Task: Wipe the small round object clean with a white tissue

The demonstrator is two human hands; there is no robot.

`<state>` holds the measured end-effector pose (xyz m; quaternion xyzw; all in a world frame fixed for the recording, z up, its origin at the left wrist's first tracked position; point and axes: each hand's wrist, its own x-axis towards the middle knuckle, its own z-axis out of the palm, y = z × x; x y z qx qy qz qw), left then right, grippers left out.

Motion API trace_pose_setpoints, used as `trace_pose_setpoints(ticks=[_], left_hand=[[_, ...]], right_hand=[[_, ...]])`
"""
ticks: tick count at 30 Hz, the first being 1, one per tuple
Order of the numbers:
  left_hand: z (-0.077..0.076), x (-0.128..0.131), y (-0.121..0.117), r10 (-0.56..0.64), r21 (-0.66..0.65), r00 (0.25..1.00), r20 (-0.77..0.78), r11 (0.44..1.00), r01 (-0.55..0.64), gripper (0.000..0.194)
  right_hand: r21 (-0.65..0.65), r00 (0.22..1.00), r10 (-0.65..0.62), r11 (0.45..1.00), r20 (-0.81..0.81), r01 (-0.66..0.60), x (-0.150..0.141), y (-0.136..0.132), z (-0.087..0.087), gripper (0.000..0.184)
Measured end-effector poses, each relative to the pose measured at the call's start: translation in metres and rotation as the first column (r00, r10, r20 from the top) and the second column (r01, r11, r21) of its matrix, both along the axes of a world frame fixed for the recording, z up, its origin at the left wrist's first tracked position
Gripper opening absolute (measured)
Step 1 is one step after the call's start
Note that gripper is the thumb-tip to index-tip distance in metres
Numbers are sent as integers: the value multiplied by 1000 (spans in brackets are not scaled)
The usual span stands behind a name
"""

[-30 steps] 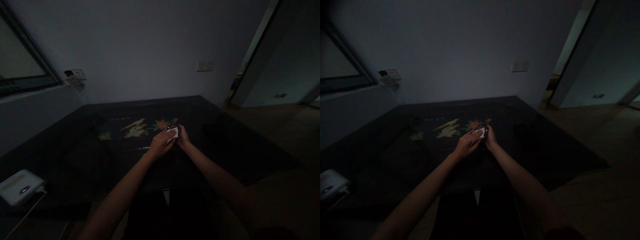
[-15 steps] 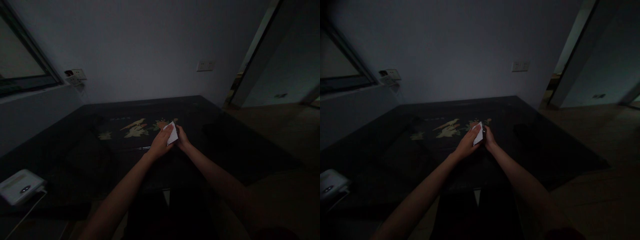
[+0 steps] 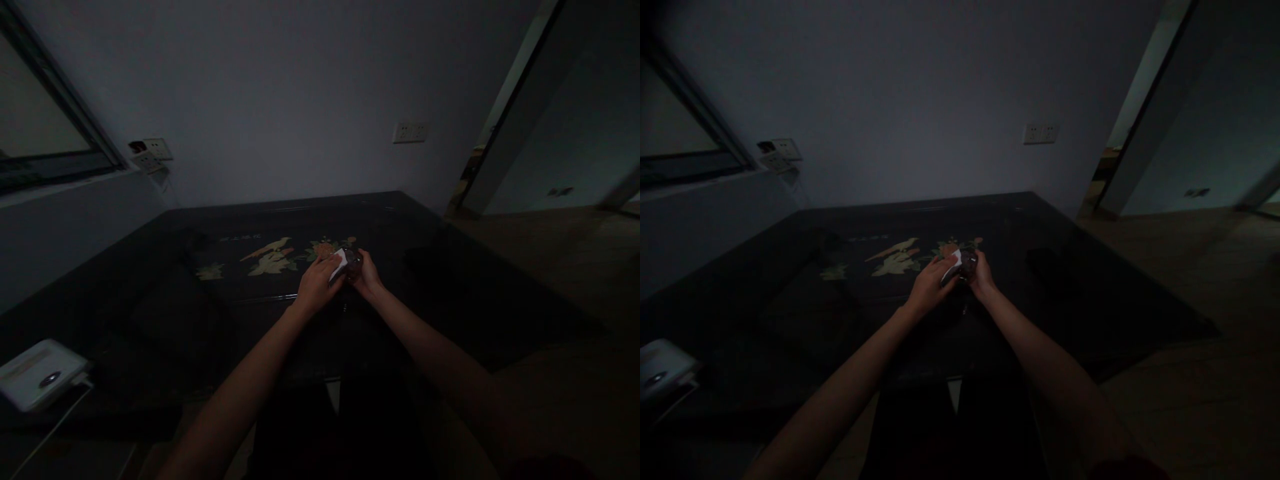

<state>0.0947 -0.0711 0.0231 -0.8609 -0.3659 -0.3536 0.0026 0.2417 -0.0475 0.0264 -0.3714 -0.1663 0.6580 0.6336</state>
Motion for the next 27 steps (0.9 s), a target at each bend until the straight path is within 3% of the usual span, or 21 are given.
trace_pose_setpoints(ticks=[10,17,22,27], left_hand=[[6,0,-5,-6,-11,999,36,1000,7,32],[7,0,-7,-102,27,993,63,995,100,32],[8,1,-7,-160,43,987,14,986,159,40],[6,2,-5,-138,11,989,-57,990,139,55]], right_hand=[[-9,1000,-6,1000,-2,6,-2,-3,5,32],[31,1000,-4,1000,16,3,-2,1,1,31],[50,999,-5,999,33,4,-3,4,-4,26],[53,999,-10,999,37,8,-6,4,-4,21]])
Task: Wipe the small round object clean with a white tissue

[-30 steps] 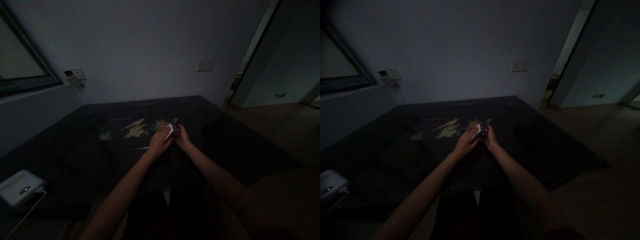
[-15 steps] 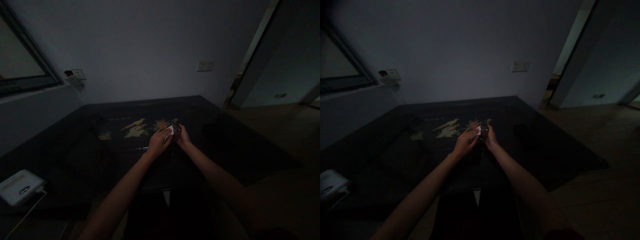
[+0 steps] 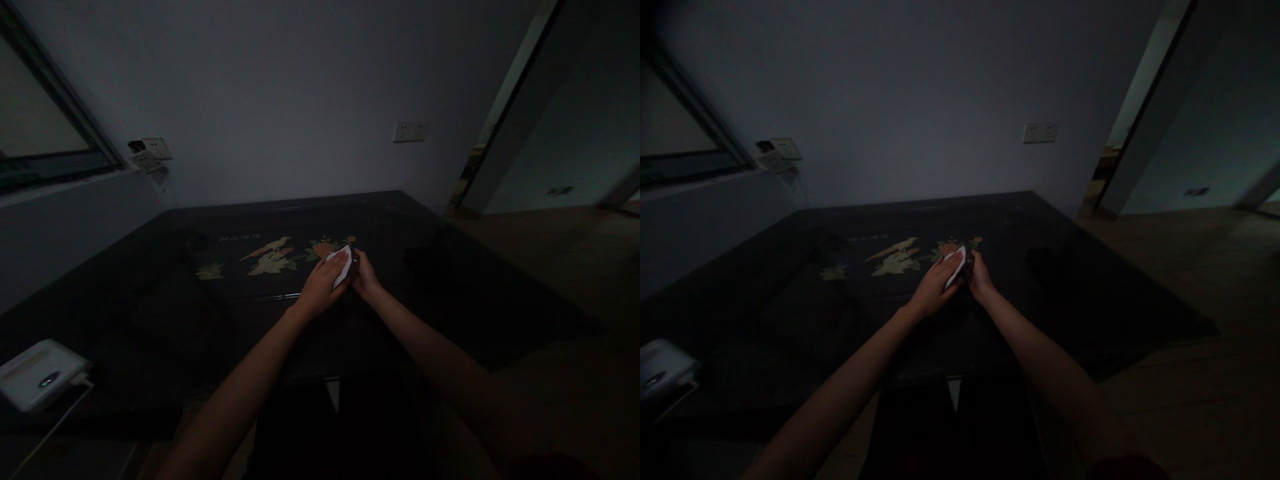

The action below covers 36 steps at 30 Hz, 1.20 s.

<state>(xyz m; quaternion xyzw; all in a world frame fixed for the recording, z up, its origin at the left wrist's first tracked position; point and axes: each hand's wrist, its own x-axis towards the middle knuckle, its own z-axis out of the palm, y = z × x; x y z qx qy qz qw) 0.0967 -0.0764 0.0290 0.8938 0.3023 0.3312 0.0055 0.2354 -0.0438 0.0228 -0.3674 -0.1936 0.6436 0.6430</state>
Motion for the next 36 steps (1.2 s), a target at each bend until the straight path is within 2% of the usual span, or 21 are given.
trace_pose_setpoints(ticks=[7,18,27,31,36], left_hand=[[-5,0,6,102,-38,995,-17,994,-103,55],[-3,-1,5,151,-68,988,22,986,-149,43],[-8,-4,7,17,-75,995,95,997,-10,51],[-9,-3,4,-61,-67,988,143,995,71,51],[-7,-1,-2,-179,-51,968,175,980,190,53]], right_hand=[[-31,1000,3,1000,-27,-4,0,-6,6,25],[-36,999,-12,999,-38,10,6,-4,6,27],[-80,993,-39,996,-113,30,9,0,7,32],[1,993,-49,999,-111,49,10,7,1,31],[118,1000,-29,993,12,28,15,13,-9,36]])
